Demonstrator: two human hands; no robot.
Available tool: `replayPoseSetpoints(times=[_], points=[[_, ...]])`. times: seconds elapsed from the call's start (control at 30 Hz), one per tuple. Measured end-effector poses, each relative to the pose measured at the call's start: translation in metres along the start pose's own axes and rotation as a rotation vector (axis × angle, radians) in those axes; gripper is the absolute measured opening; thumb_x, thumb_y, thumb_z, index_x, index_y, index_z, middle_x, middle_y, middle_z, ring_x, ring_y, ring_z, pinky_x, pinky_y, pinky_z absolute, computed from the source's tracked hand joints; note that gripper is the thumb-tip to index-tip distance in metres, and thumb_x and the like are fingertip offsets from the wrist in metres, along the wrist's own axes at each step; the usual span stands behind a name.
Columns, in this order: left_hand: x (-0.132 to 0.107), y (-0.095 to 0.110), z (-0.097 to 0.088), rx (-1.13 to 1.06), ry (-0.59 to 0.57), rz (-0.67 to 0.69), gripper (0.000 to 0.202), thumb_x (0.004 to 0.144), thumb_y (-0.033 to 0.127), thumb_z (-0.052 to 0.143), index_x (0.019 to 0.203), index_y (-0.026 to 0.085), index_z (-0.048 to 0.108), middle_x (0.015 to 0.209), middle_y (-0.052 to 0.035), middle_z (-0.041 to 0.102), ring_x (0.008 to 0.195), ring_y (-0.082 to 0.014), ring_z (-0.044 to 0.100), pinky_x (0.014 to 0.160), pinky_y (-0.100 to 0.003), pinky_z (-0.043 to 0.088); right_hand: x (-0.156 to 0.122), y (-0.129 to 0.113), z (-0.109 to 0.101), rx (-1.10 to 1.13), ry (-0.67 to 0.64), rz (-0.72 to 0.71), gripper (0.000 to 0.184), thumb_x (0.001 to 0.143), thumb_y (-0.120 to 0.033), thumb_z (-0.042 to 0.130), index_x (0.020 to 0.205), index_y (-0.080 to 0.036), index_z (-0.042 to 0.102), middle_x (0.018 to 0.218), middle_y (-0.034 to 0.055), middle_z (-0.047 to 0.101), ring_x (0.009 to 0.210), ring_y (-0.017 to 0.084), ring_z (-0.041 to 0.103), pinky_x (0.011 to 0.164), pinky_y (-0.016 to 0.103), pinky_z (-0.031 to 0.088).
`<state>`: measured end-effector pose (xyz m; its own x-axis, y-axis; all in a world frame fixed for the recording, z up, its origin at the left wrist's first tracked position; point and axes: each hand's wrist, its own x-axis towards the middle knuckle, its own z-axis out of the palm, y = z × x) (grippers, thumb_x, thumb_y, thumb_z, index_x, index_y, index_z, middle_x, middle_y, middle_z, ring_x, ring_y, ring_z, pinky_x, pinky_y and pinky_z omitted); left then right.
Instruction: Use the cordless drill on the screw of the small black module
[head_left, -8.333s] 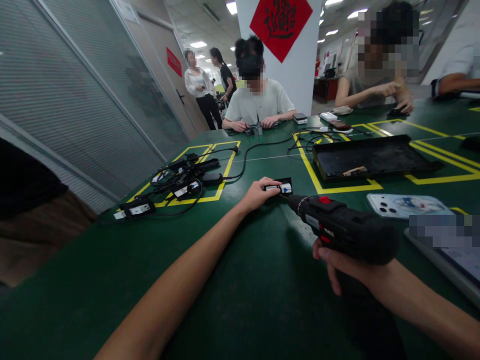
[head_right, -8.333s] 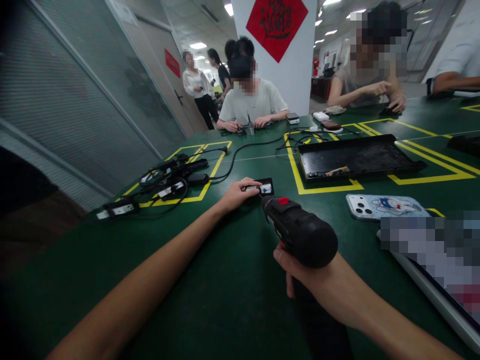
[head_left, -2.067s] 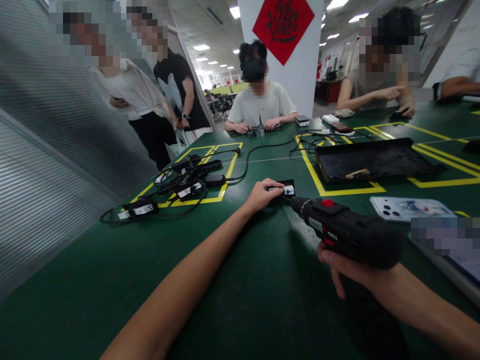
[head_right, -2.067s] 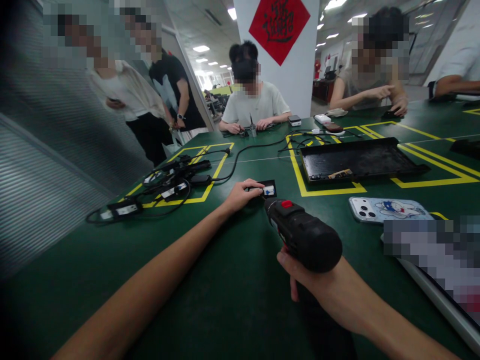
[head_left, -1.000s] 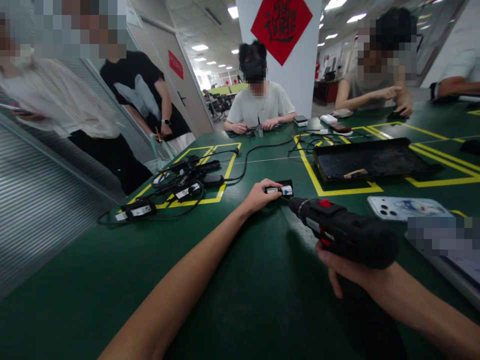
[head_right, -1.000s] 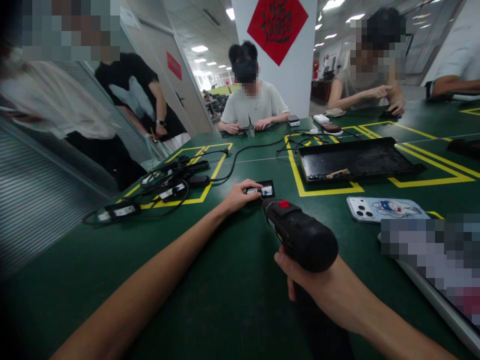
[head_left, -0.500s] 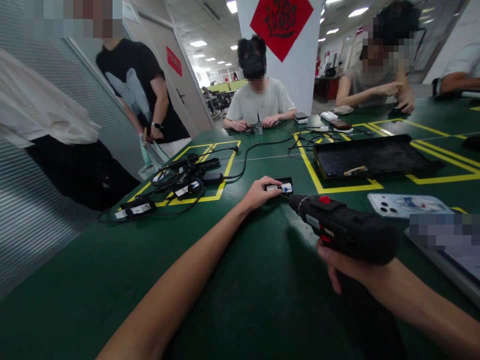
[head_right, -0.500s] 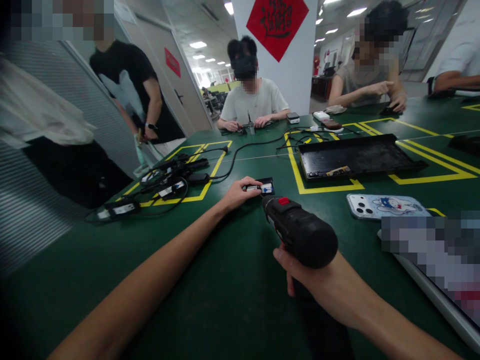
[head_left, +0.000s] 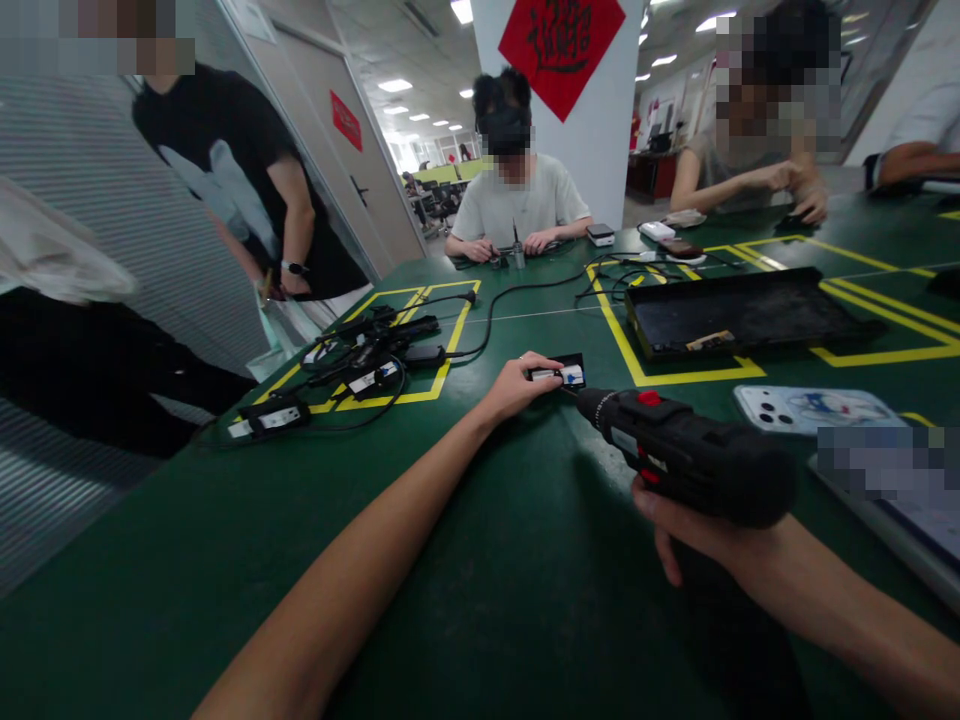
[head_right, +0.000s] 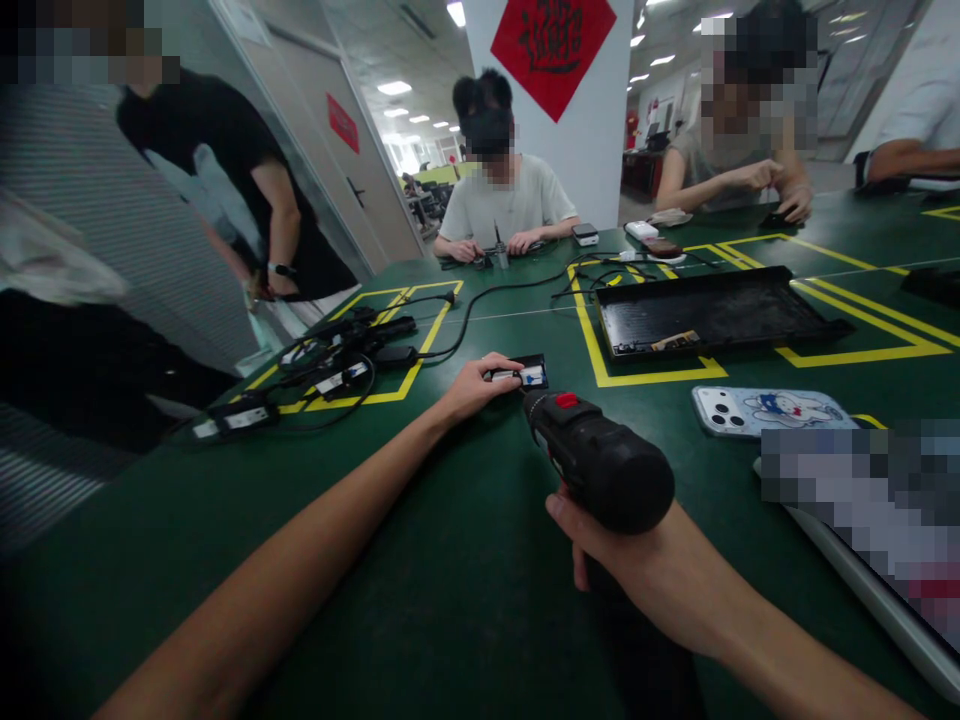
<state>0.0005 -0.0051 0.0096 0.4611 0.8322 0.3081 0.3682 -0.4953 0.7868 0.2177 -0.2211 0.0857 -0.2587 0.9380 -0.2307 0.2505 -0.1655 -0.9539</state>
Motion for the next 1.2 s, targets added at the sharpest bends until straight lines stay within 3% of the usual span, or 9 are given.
replayPoseSetpoints(times=[0.53, 0.77, 1.03, 1.2], points=[[0.0011, -0.0016, -0.0004, 0.008, 0.004, 0.025, 0.03, 0.076, 0.035, 0.065, 0.1, 0.019, 0.07, 0.1, -0.0056, 0.064, 0.093, -0.0188, 0.058, 0.083, -0.03, 0.044, -0.0008, 0.0002, 0.0034, 0.026, 0.03, -0.048, 0.025, 0.082, -0.043, 0.059, 0.099, -0.025, 0.064, 0.058, 0.0002, 0.062, 0.054, 0.018, 0.06, 0.06, 0.035, 0.049], [0.0011, -0.0017, -0.0018, 0.021, 0.0, 0.026, 0.03, 0.076, 0.035, 0.065, 0.1, 0.019, 0.07, 0.101, -0.0054, 0.064, 0.094, -0.0192, 0.058, 0.085, -0.031, 0.043, -0.0008, -0.0039, 0.0057, 0.014, 0.052, -0.022, 0.027, 0.083, -0.043, 0.057, 0.101, -0.024, 0.061, 0.067, 0.0009, 0.065, 0.055, 0.018, 0.061, 0.062, 0.035, 0.05], [0.001, -0.0035, -0.0007, 0.025, 0.003, 0.032, 0.029, 0.076, 0.034, 0.065, 0.1, 0.019, 0.07, 0.1, -0.0051, 0.064, 0.093, -0.0188, 0.058, 0.086, -0.031, 0.043, -0.0013, -0.0042, 0.0048, 0.028, 0.062, -0.12, 0.03, 0.082, -0.043, 0.06, 0.102, -0.021, 0.063, 0.059, 0.0005, 0.063, 0.052, 0.016, 0.059, 0.057, 0.031, 0.048], [0.0005, -0.0035, -0.0005, 0.021, 0.0, 0.031, 0.03, 0.077, 0.034, 0.065, 0.102, 0.019, 0.07, 0.102, -0.0056, 0.064, 0.095, -0.0193, 0.058, 0.086, -0.032, 0.043, -0.0021, -0.0038, 0.0052, 0.021, 0.042, -0.087, 0.028, 0.083, -0.043, 0.058, 0.1, -0.021, 0.064, 0.057, 0.0004, 0.062, 0.053, 0.016, 0.06, 0.058, 0.031, 0.048]])
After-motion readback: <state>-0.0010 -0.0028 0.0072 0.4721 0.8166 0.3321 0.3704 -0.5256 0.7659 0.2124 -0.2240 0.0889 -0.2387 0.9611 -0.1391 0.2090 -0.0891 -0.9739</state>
